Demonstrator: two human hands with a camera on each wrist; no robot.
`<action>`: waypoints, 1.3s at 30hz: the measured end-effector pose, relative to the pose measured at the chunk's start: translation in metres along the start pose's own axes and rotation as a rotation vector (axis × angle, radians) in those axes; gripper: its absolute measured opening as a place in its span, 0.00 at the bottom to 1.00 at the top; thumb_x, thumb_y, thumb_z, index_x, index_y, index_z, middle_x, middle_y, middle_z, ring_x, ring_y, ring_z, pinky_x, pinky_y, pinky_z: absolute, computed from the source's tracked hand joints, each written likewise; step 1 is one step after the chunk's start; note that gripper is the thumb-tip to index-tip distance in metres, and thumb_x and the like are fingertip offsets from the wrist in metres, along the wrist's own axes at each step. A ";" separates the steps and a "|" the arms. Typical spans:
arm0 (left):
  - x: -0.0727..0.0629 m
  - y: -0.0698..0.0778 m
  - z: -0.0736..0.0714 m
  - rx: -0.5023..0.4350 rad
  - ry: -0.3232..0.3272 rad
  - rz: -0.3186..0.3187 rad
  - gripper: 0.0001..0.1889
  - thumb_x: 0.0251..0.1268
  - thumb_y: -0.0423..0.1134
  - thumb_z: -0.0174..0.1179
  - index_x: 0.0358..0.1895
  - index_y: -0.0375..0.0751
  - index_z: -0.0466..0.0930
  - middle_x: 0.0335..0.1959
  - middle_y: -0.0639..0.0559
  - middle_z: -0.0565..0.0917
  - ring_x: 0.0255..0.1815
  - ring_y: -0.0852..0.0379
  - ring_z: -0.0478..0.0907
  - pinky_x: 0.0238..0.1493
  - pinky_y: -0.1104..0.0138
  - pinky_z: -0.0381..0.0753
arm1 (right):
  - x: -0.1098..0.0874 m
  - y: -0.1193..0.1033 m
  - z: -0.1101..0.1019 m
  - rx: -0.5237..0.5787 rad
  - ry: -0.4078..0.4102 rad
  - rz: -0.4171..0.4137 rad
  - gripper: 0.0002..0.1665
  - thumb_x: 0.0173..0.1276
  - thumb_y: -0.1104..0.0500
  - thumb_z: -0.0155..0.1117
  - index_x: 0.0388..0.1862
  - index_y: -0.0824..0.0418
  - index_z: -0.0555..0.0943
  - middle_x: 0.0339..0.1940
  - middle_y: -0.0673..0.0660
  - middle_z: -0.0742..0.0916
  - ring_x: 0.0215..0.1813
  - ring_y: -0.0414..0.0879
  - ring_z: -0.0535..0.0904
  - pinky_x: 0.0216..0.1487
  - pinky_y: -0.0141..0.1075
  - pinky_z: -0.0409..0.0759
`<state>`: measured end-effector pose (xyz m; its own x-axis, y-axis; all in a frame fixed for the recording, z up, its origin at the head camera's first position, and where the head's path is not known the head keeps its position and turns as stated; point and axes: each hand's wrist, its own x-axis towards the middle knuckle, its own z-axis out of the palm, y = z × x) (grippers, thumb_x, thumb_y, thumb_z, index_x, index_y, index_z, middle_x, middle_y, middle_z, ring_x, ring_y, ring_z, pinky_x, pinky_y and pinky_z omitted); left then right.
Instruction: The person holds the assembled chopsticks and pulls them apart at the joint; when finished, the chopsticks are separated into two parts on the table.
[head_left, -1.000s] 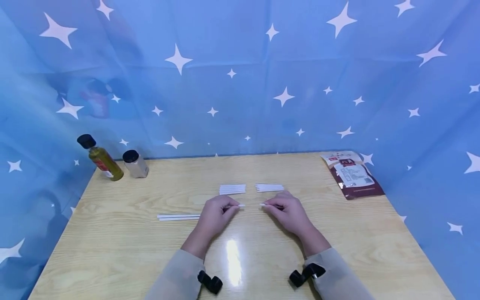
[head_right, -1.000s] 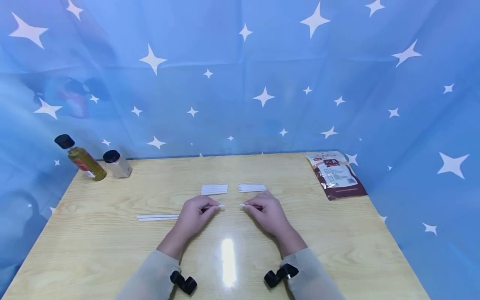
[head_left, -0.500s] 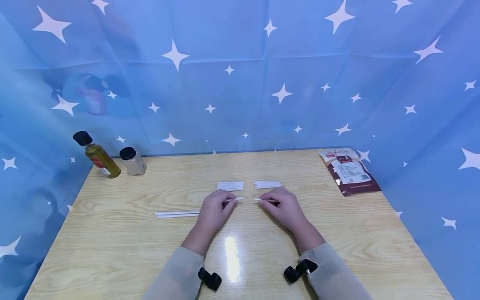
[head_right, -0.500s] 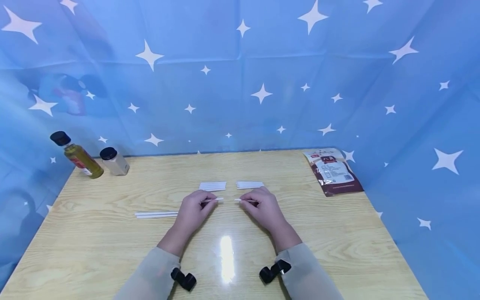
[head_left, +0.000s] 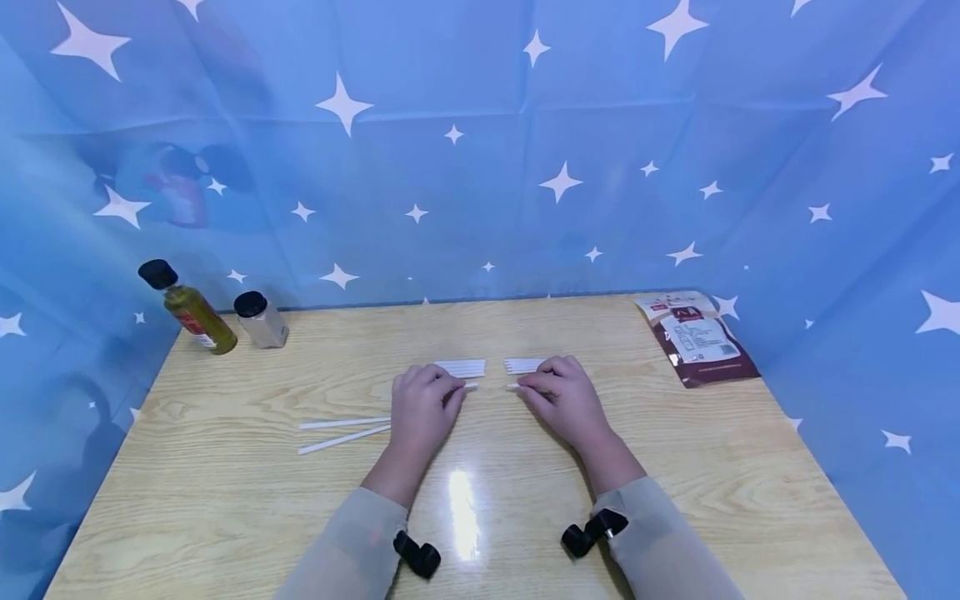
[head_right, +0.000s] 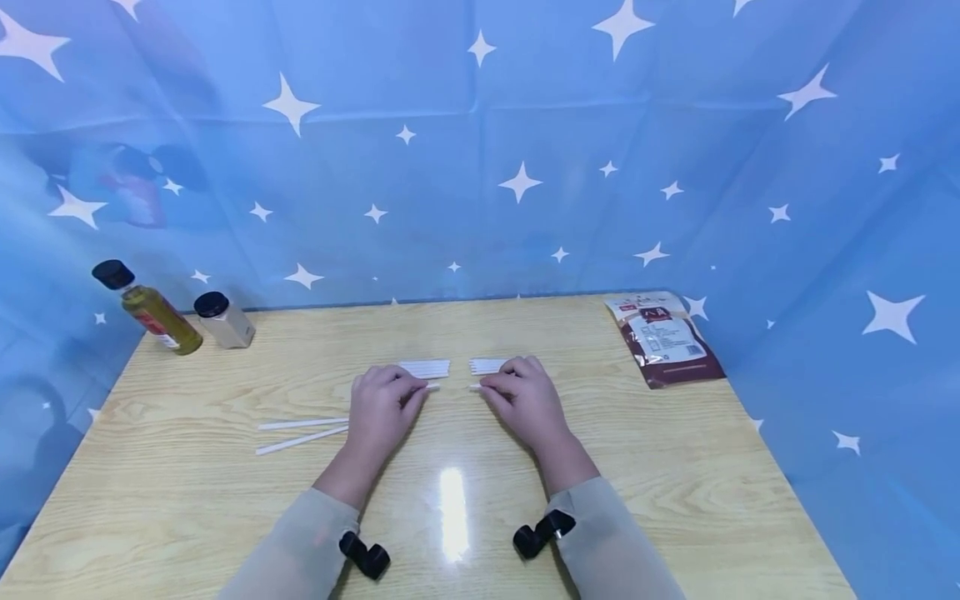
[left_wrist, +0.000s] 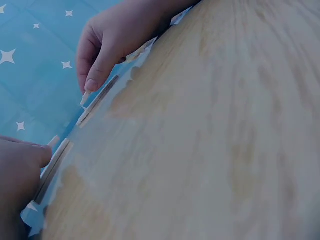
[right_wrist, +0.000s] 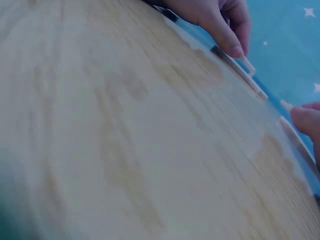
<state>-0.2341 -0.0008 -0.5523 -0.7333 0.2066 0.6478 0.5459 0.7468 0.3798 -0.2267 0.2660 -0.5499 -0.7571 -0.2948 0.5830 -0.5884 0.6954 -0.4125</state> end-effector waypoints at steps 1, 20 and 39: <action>0.001 0.000 0.000 0.009 0.001 0.003 0.05 0.59 0.39 0.82 0.36 0.50 0.95 0.35 0.55 0.88 0.38 0.50 0.80 0.40 0.52 0.75 | 0.001 0.000 0.000 -0.008 0.001 0.008 0.07 0.68 0.59 0.80 0.44 0.56 0.95 0.40 0.52 0.86 0.43 0.51 0.77 0.45 0.47 0.77; 0.012 -0.002 0.002 0.075 -0.056 -0.019 0.04 0.62 0.42 0.80 0.38 0.53 0.96 0.37 0.55 0.89 0.43 0.50 0.81 0.49 0.48 0.75 | 0.013 0.006 0.006 -0.092 0.008 0.056 0.07 0.66 0.56 0.82 0.43 0.52 0.96 0.43 0.57 0.87 0.48 0.57 0.75 0.53 0.53 0.73; 0.014 0.001 0.008 0.030 -0.075 -0.036 0.04 0.63 0.41 0.80 0.39 0.53 0.96 0.37 0.54 0.90 0.42 0.49 0.81 0.47 0.49 0.75 | 0.011 0.011 0.005 -0.098 0.002 0.077 0.07 0.66 0.58 0.82 0.43 0.52 0.96 0.45 0.60 0.87 0.50 0.59 0.75 0.56 0.55 0.72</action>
<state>-0.2472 0.0075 -0.5486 -0.7813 0.2251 0.5822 0.5070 0.7730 0.3815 -0.2423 0.2670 -0.5516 -0.7982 -0.2369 0.5539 -0.4981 0.7767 -0.3856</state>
